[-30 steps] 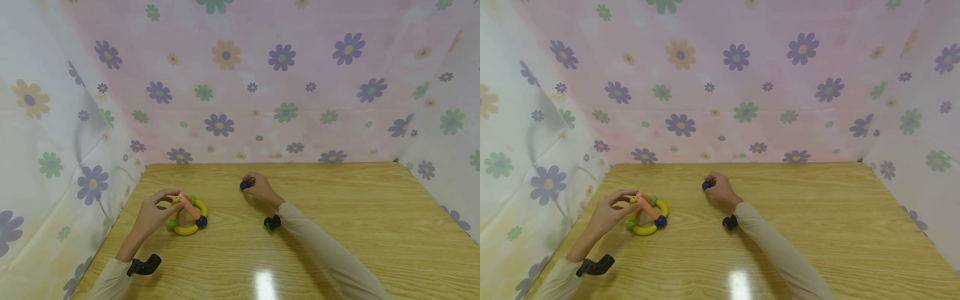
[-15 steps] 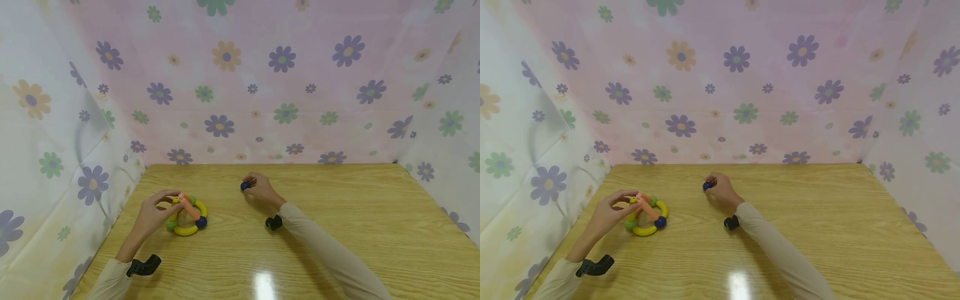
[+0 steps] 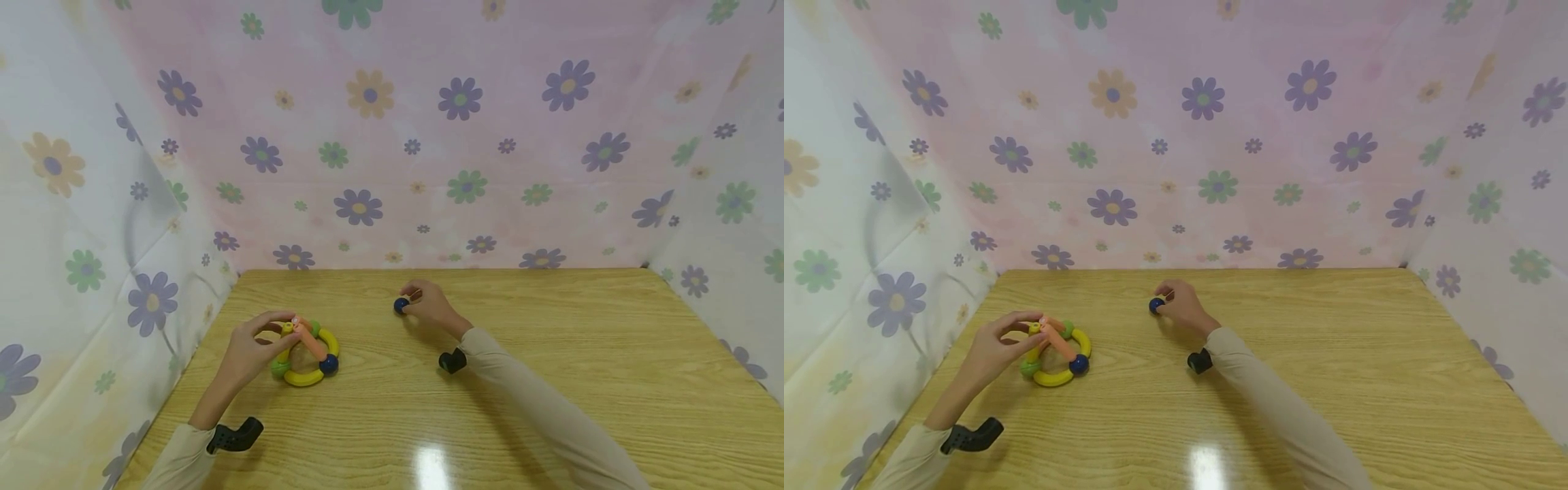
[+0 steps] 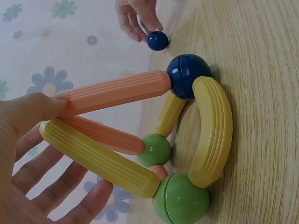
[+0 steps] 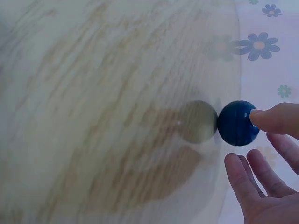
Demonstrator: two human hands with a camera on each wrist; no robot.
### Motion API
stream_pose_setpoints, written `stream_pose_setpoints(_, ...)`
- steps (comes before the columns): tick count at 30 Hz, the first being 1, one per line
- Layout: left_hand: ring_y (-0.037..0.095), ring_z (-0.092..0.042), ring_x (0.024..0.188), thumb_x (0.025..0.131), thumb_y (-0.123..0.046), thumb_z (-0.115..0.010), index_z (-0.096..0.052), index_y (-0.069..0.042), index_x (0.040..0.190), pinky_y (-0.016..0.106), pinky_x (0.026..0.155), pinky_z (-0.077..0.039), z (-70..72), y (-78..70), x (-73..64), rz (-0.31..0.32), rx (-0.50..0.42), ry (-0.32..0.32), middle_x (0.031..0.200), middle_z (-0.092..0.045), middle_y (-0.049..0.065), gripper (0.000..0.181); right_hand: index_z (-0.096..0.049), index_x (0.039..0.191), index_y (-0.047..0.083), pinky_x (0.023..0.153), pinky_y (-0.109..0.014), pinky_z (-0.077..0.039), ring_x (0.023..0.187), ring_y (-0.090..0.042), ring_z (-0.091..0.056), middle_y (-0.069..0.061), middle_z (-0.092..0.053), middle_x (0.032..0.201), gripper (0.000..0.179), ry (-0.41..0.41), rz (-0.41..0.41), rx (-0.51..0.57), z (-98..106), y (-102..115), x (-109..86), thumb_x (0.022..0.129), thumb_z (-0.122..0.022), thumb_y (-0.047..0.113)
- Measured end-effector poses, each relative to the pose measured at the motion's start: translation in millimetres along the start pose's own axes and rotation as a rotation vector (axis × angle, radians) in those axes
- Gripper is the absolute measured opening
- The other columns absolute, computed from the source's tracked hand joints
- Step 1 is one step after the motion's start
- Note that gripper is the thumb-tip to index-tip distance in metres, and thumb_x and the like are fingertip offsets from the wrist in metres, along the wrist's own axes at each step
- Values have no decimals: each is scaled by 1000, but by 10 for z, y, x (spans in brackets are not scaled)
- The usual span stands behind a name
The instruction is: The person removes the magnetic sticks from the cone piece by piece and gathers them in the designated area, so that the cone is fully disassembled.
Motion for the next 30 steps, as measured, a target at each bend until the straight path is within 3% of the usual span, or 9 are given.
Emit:
stream_pose_setpoints(10,24,-60,97,84,-26,-74,-64,-14,119,29,68,-53,4,14,-6,1,-3,-1,119,-62,5,38,-63,109,-2,84,-46,-49,103,-36,-55,-20,-59,112,26,13,56,-75,127,190,-43,84,-68,2)
stream_pose_setpoints(17,23,-60,97,84,-25,-74,-64,-14,119,28,69,-53,11,2,-16,1,-4,-5,120,-61,5,38,-65,106,6,81,-45,-49,105,-37,-55,-18,-60,113,23,29,126,-95,150,436,-51,84,-71,6)
stream_pose_setpoints(24,23,-60,97,85,-25,-73,-64,-16,120,28,69,-53,17,-5,-27,-6,-24,1,120,-62,4,37,-66,106,5,75,-35,-52,99,-30,-58,-11,-62,110,25,91,257,-58,11,749,-80,82,-72,5)
stream_pose_setpoints(30,23,-60,98,86,-23,-72,-64,-18,121,29,71,-53,27,-4,-55,-6,-32,0,121,-61,4,36,-65,107,9,75,-30,-52,97,-23,-59,-5,-62,110,24,180,302,-36,-221,971,-138,84,-71,8)
Point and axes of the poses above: each hand's wrist, its own x-axis towards the middle knuckle, its own z-axis out of the back of the hand, y = z × x, the point moved 5 cm from there along x, towards the middle knuckle
